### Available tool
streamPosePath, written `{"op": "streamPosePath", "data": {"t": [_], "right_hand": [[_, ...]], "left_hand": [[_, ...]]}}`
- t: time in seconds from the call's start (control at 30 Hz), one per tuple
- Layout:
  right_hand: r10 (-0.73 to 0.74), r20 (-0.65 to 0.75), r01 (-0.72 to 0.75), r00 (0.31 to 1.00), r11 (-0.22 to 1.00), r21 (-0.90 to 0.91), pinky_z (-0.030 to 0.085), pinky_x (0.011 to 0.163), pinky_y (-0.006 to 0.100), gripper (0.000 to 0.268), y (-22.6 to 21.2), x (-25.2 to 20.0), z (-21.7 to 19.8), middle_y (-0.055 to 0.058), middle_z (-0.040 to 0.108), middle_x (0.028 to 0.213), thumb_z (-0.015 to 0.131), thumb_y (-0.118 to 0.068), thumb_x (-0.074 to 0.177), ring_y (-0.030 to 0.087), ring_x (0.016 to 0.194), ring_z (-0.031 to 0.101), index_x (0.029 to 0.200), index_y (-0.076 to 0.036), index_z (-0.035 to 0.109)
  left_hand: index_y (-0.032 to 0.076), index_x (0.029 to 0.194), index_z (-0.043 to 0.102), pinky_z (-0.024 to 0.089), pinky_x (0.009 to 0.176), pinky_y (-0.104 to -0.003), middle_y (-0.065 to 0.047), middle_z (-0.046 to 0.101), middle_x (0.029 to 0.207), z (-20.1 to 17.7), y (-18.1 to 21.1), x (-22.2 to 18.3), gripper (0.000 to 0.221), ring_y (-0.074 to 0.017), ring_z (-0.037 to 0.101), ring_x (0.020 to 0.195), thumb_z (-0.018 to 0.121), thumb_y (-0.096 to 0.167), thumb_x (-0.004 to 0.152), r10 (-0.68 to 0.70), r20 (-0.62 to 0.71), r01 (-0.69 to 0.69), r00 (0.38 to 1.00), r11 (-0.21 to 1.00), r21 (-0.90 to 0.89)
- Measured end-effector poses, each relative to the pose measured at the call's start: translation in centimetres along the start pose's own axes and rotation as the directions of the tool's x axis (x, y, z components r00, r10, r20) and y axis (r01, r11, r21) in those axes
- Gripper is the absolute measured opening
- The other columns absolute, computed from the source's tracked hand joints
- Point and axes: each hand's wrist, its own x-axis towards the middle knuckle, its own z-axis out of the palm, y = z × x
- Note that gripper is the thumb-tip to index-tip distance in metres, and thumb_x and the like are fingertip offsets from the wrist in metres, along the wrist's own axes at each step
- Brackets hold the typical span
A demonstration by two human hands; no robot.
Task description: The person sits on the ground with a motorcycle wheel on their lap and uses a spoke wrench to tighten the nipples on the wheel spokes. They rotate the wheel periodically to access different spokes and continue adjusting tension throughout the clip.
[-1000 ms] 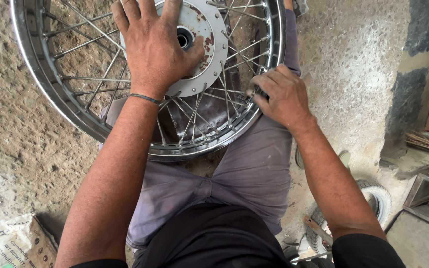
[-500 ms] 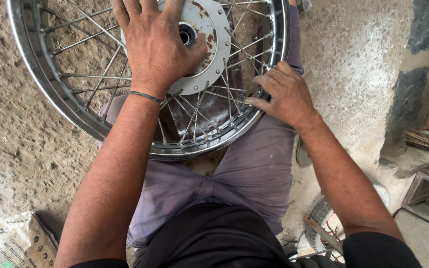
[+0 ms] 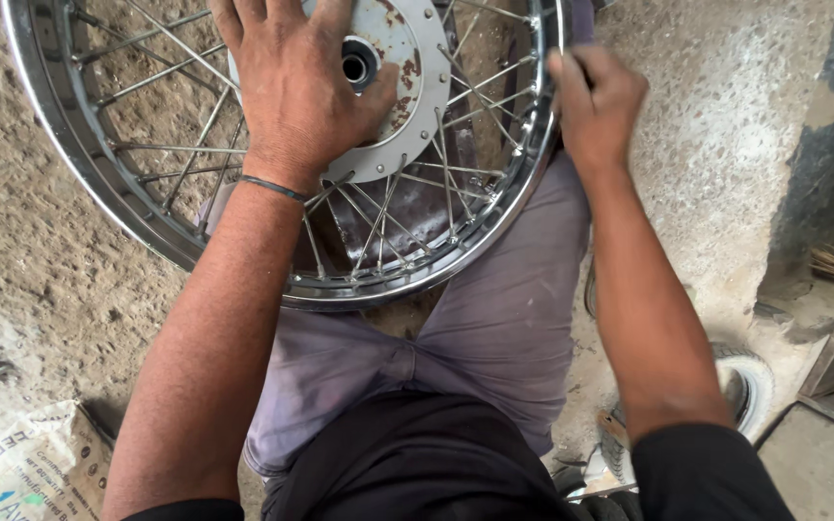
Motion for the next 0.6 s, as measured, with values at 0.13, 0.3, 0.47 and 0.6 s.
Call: {"op": "streamPosePath", "data": {"t": [0.13, 0.3, 0.47, 0.6], "right_hand": [[-0.043, -0.056, 0.043, 0.998, 0.999, 0.014, 0.050, 0.056, 0.027, 0.017, -1.1, 2.2, 0.1, 0.004, 0.070, 0.075, 0.080, -0.017, 0.106, 0.010, 0.066, 0.063, 0.098, -0.002, 0.077], [0.213, -0.030, -0.197, 0.977, 0.940, 0.277, 0.056, 0.053, 0.024, 0.007, -4.0, -1.1, -3.5, 0.005, 0.073, 0.084, 0.071, -0.011, 0.103, 0.009, 0.065, 0.070, 0.104, -0.006, 0.074], [0.203, -0.105, -0.186, 0.973, 0.971, 0.152, 0.060, 0.063, 0.022, 0.007, -6.9, -6.1, -3.5, 0.006, 0.076, 0.092, 0.070, -0.005, 0.105, 0.011, 0.075, 0.074, 0.110, -0.009, 0.071], [-0.012, -0.123, -0.015, 0.992, 0.977, -0.213, 0.060, 0.069, 0.031, 0.008, -8.9, -7.8, -2.6, 0.008, 0.075, 0.093, 0.072, -0.004, 0.101, 0.018, 0.079, 0.075, 0.107, -0.007, 0.068]], "left_hand": [[0.012, 0.137, 0.064, 0.023, 0.115, -0.069, -0.027, 0.043, 0.140, -0.2, 0.3, 0.8, 0.068, -0.0523, 0.036, 0.133, 0.086, 0.045, 0.082, -0.026, 0.022, 0.024, 0.999, 0.997, 0.067], [0.011, 0.133, 0.065, 0.025, 0.114, -0.068, -0.025, 0.041, 0.146, 0.1, -0.4, 0.6, 0.066, -0.0507, 0.037, 0.136, 0.085, 0.044, 0.080, 0.004, -0.014, -0.004, 1.000, 1.000, 0.002], [0.014, 0.125, 0.069, 0.024, 0.115, -0.066, -0.024, 0.045, 0.140, 0.6, -1.4, 0.7, 0.059, -0.0488, 0.039, 0.135, 0.084, 0.042, 0.076, 0.086, -0.008, -0.085, 0.996, 0.995, 0.058], [0.013, 0.124, 0.070, 0.025, 0.121, -0.062, -0.020, 0.050, 0.137, -0.4, -2.2, 1.1, 0.056, -0.0437, 0.041, 0.138, 0.080, 0.035, 0.074, 0.148, 0.021, -0.148, 0.989, 0.989, -0.028]]}}
